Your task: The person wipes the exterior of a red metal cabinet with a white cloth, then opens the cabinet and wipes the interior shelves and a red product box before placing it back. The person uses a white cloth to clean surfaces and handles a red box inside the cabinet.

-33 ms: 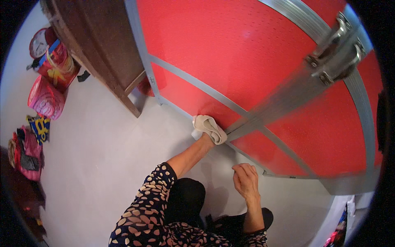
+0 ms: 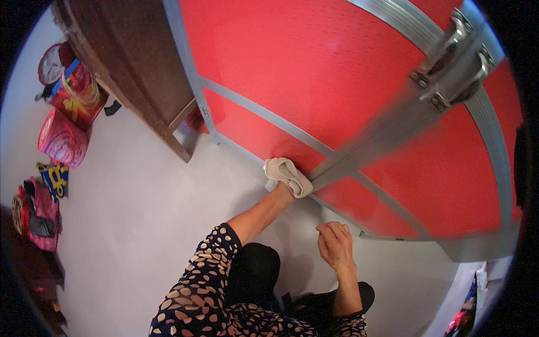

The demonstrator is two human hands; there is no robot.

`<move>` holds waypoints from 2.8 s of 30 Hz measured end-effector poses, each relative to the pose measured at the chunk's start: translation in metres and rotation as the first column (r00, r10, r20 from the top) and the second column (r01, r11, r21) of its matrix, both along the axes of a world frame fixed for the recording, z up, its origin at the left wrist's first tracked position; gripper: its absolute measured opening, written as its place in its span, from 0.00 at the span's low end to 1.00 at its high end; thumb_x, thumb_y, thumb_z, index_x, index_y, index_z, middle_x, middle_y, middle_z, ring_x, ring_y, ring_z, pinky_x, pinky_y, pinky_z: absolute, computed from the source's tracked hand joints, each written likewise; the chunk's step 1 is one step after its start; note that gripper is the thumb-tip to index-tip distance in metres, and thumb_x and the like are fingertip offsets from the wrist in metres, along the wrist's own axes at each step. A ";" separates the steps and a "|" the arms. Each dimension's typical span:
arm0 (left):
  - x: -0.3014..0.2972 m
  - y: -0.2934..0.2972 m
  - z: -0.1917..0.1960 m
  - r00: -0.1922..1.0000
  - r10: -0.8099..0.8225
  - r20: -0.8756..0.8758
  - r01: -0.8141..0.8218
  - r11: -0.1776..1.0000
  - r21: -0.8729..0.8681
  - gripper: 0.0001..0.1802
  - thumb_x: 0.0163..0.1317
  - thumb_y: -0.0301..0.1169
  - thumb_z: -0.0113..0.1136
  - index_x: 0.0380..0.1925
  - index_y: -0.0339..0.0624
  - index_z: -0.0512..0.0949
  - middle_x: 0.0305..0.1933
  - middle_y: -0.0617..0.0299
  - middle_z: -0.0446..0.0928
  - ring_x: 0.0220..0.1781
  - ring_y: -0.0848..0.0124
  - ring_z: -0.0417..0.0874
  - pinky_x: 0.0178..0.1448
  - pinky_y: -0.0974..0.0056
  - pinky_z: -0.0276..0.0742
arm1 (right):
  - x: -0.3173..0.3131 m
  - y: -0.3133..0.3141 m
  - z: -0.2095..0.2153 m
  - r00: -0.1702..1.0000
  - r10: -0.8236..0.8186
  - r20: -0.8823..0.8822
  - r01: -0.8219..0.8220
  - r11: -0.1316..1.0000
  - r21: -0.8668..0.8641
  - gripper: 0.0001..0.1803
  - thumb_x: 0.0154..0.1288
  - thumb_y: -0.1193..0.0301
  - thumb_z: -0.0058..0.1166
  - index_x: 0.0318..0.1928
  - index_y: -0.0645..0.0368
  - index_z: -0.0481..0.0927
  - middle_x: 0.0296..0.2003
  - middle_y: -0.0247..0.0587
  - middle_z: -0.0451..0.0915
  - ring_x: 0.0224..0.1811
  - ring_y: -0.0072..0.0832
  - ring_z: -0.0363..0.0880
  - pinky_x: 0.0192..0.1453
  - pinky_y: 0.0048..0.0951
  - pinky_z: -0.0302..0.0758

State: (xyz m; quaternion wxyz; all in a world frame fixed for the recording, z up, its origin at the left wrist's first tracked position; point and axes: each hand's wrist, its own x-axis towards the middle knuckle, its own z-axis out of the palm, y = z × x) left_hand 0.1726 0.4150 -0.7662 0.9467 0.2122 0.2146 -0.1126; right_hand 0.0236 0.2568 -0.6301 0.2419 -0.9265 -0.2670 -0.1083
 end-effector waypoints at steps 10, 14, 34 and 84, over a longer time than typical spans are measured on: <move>-0.031 -0.013 0.067 0.798 -0.114 0.591 -0.090 0.948 0.305 0.19 0.67 0.49 0.43 0.49 0.49 0.65 0.45 0.63 0.72 0.47 0.67 0.76 0.46 0.59 0.77 | 0.025 0.007 -0.019 0.999 0.004 0.052 -0.005 1.000 0.022 0.10 0.47 0.79 0.55 0.34 0.57 0.78 0.31 0.37 0.75 0.36 0.35 0.75 0.39 0.35 0.67; -0.048 -0.015 0.141 0.886 -0.046 0.461 -0.193 0.869 0.456 0.25 0.63 0.35 0.54 0.56 0.43 0.58 0.51 0.56 0.66 0.48 0.66 0.73 0.50 0.61 0.75 | 0.024 0.001 -0.023 1.000 -0.021 0.019 0.023 0.994 -0.107 0.10 0.46 0.79 0.55 0.33 0.57 0.78 0.31 0.38 0.76 0.35 0.34 0.75 0.38 0.35 0.67; 0.021 0.070 0.118 0.469 -0.366 0.804 -0.801 0.207 0.562 0.12 0.51 0.36 0.63 0.34 0.45 0.76 0.47 0.54 0.70 0.50 0.54 0.71 0.49 0.53 0.69 | 0.019 0.016 -0.031 0.998 0.053 -0.025 -0.054 0.999 -0.005 0.11 0.46 0.84 0.52 0.34 0.61 0.78 0.28 0.42 0.77 0.31 0.39 0.75 0.36 0.36 0.67; 0.030 0.135 0.314 0.256 -0.415 0.873 -0.966 -0.152 0.211 0.19 0.45 0.14 0.59 0.38 0.40 0.71 0.59 0.39 0.64 0.64 0.46 0.63 0.66 0.50 0.55 | 0.074 0.099 0.146 0.778 -0.035 0.628 -0.176 0.946 0.271 0.24 0.42 0.74 0.63 0.45 0.57 0.76 0.44 0.47 0.73 0.40 0.43 0.76 0.41 0.40 0.73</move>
